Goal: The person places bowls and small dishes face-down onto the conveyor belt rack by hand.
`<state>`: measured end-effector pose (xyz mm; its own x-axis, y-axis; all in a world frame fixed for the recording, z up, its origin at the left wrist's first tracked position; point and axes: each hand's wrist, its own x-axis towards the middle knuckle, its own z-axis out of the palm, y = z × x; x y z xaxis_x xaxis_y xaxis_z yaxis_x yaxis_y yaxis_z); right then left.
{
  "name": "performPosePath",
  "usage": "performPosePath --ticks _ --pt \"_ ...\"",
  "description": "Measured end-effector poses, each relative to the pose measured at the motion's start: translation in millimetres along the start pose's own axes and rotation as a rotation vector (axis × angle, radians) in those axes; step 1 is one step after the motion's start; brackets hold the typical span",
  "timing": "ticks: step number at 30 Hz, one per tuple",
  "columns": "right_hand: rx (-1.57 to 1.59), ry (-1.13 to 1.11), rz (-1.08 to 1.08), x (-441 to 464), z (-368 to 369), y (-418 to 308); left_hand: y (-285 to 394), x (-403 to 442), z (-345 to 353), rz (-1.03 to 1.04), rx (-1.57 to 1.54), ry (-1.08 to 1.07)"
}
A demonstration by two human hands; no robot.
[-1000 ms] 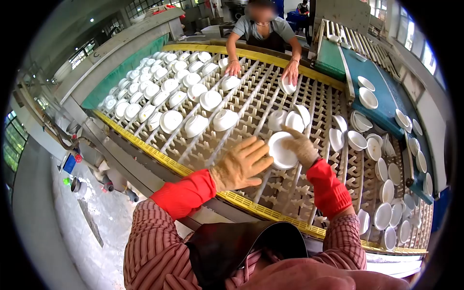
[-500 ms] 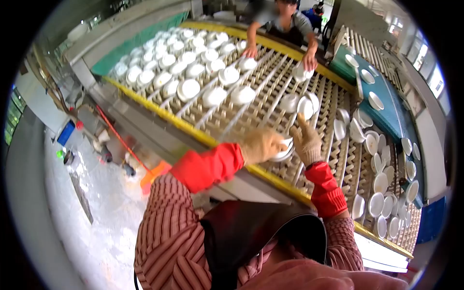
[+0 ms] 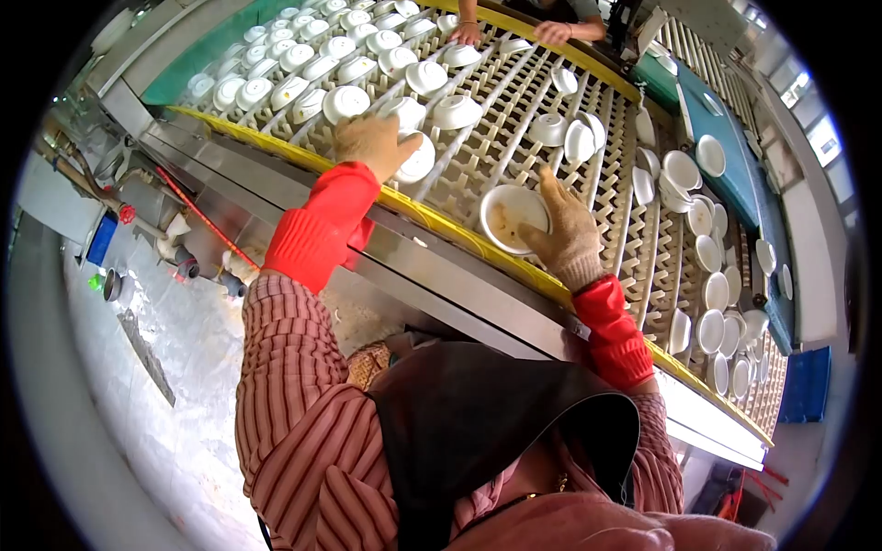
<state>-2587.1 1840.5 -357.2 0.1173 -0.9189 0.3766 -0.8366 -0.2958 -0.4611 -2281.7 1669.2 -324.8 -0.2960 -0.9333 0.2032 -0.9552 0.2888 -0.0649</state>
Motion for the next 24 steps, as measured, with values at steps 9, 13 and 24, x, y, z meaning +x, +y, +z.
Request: performPosePath --ticks 9,13,24 --pt "-0.349 -0.180 -0.380 10 12 -1 87 -30 15 1.024 -0.338 0.373" --pt "-0.089 -0.229 -0.006 7 28 16 96 -28 13 0.886 -0.479 0.319" --pt "-0.145 0.365 -0.073 128 -16 51 114 -36 20 1.036 -0.294 0.157"
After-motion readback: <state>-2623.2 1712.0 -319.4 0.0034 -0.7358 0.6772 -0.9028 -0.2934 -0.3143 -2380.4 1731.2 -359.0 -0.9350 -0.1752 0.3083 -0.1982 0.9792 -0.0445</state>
